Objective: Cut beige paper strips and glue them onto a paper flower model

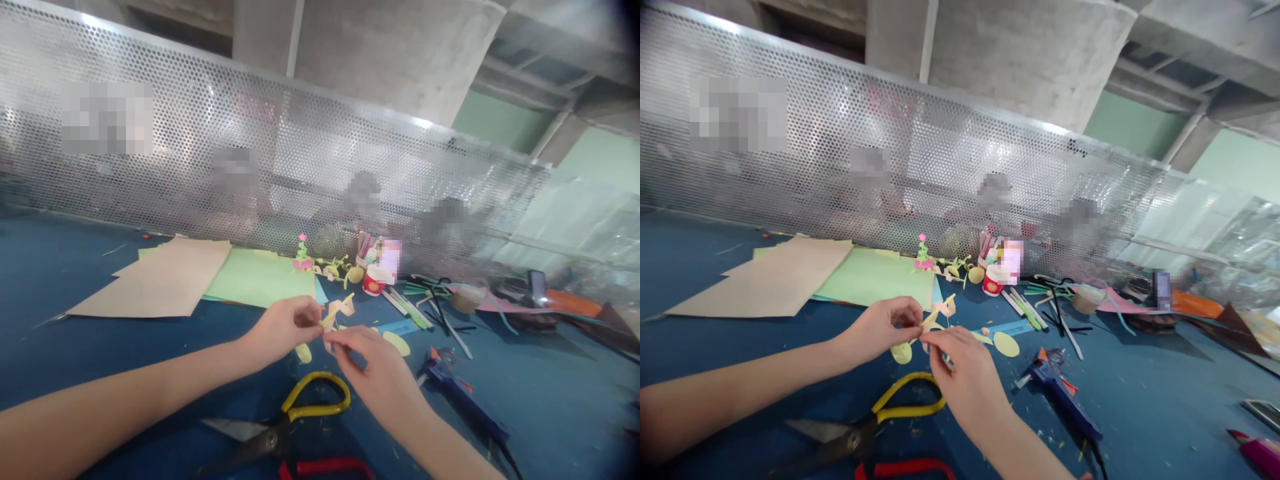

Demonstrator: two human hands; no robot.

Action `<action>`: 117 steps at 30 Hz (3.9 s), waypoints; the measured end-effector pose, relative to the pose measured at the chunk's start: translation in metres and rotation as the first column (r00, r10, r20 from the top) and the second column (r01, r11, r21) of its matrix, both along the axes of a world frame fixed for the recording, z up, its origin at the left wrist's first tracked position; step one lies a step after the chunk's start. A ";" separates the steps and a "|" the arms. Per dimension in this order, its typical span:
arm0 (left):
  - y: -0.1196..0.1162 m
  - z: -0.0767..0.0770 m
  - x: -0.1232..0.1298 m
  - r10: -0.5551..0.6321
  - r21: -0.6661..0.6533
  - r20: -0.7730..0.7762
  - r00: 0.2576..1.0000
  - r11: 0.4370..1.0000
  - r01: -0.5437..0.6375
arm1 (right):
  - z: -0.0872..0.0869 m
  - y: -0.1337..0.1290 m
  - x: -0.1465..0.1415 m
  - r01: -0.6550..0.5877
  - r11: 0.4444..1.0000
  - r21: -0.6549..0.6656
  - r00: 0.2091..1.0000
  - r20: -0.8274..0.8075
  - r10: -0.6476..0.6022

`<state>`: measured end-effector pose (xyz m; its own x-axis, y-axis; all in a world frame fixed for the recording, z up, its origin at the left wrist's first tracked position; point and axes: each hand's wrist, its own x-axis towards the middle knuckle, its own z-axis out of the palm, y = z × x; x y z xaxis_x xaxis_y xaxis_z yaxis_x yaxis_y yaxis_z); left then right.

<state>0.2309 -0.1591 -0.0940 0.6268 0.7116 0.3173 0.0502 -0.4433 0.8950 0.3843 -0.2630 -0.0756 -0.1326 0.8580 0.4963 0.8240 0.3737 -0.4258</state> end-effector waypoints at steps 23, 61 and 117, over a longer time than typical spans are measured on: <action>-0.016 0.020 -0.013 -0.104 0.169 -0.018 0.994 0.980 0.106 | 0.083 0.038 0.005 -0.093 0.791 -0.605 0.968 -0.241 -0.071; -0.026 0.025 -0.003 -0.080 -0.496 0.448 0.890 0.806 0.322 | 0.038 0.005 -0.006 -0.285 0.916 -0.281 0.195 -0.953 -0.232; -0.034 0.034 -0.003 -0.068 -0.572 0.482 0.873 0.731 0.373 | 0.034 0.002 -0.019 0.002 0.981 -0.196 0.476 -0.862 -0.174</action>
<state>0.2277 -0.1936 -0.0600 0.7133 0.6928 0.1060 -0.4020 0.2806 0.8716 0.3653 -0.2610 -0.0418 0.3750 0.9099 0.1775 0.0181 0.1843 -0.9827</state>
